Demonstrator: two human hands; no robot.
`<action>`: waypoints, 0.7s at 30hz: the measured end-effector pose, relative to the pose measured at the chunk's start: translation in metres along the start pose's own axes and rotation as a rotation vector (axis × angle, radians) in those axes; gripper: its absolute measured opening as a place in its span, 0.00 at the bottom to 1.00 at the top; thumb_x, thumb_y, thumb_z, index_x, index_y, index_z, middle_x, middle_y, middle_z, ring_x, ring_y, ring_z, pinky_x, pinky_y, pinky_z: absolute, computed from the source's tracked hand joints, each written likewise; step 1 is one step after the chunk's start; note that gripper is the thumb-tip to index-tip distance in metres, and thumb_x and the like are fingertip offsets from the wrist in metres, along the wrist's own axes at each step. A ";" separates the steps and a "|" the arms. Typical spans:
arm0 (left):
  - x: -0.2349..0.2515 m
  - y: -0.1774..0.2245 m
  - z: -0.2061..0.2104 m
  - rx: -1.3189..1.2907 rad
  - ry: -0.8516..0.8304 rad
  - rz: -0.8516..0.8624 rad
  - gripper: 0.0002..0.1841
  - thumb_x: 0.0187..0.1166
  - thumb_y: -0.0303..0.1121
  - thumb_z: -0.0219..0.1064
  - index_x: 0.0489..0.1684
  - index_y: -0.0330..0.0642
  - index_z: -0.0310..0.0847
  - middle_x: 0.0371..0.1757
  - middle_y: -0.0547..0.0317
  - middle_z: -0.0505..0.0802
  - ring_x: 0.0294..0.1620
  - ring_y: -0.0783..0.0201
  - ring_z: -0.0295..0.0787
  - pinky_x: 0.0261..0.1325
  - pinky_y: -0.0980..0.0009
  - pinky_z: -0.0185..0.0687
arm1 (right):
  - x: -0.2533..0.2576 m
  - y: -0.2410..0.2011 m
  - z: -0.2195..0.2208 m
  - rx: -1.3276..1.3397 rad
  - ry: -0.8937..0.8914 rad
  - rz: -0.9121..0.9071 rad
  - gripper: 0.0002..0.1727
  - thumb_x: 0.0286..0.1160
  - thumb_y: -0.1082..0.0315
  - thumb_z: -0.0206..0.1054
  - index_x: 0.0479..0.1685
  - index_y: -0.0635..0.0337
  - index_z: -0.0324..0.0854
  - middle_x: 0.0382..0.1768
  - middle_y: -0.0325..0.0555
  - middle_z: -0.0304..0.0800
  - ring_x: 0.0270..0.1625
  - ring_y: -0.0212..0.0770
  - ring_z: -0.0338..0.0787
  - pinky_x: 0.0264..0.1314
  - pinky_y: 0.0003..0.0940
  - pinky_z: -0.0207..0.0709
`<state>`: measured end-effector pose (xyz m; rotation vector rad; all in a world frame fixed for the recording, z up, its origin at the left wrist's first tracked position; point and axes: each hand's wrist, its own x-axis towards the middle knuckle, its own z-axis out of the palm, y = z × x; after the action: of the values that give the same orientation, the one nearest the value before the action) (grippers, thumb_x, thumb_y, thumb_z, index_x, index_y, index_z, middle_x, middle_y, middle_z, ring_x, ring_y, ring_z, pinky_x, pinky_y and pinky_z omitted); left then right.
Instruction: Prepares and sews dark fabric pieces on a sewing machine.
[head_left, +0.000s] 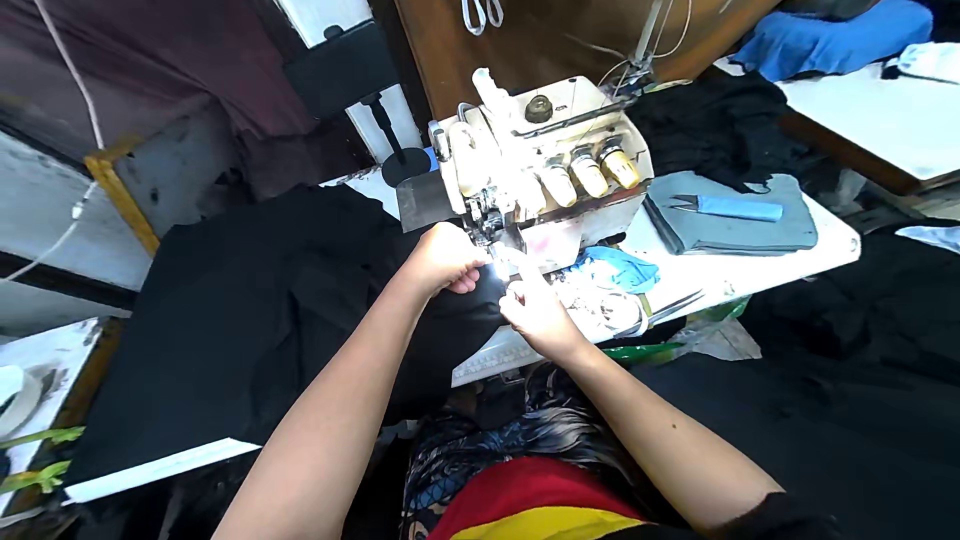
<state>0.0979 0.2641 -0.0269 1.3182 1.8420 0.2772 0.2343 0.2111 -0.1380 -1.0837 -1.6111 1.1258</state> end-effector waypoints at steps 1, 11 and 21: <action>0.000 0.000 0.000 -0.002 0.000 -0.001 0.10 0.83 0.27 0.67 0.29 0.36 0.77 0.15 0.62 0.83 0.11 0.74 0.79 0.17 0.81 0.76 | 0.000 0.001 0.000 -0.010 0.002 -0.005 0.34 0.73 0.76 0.61 0.84 0.67 0.63 0.20 0.36 0.71 0.22 0.28 0.72 0.29 0.25 0.70; 0.002 -0.003 0.000 -0.045 -0.009 0.027 0.10 0.81 0.26 0.69 0.28 0.35 0.77 0.14 0.61 0.83 0.11 0.73 0.80 0.18 0.80 0.77 | 0.002 -0.003 0.002 -0.132 0.010 -0.020 0.32 0.73 0.76 0.59 0.82 0.56 0.71 0.27 0.46 0.81 0.27 0.39 0.77 0.34 0.40 0.74; -0.007 -0.024 -0.018 0.381 0.186 0.301 0.11 0.82 0.32 0.67 0.31 0.33 0.84 0.27 0.49 0.88 0.28 0.56 0.86 0.38 0.54 0.82 | 0.002 -0.021 0.002 -0.340 0.001 0.051 0.30 0.76 0.76 0.57 0.81 0.52 0.74 0.35 0.57 0.90 0.39 0.55 0.89 0.45 0.56 0.79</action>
<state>0.0696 0.2529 -0.0269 1.8946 1.9089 0.2176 0.2284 0.2083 -0.1181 -1.3485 -1.8258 0.9018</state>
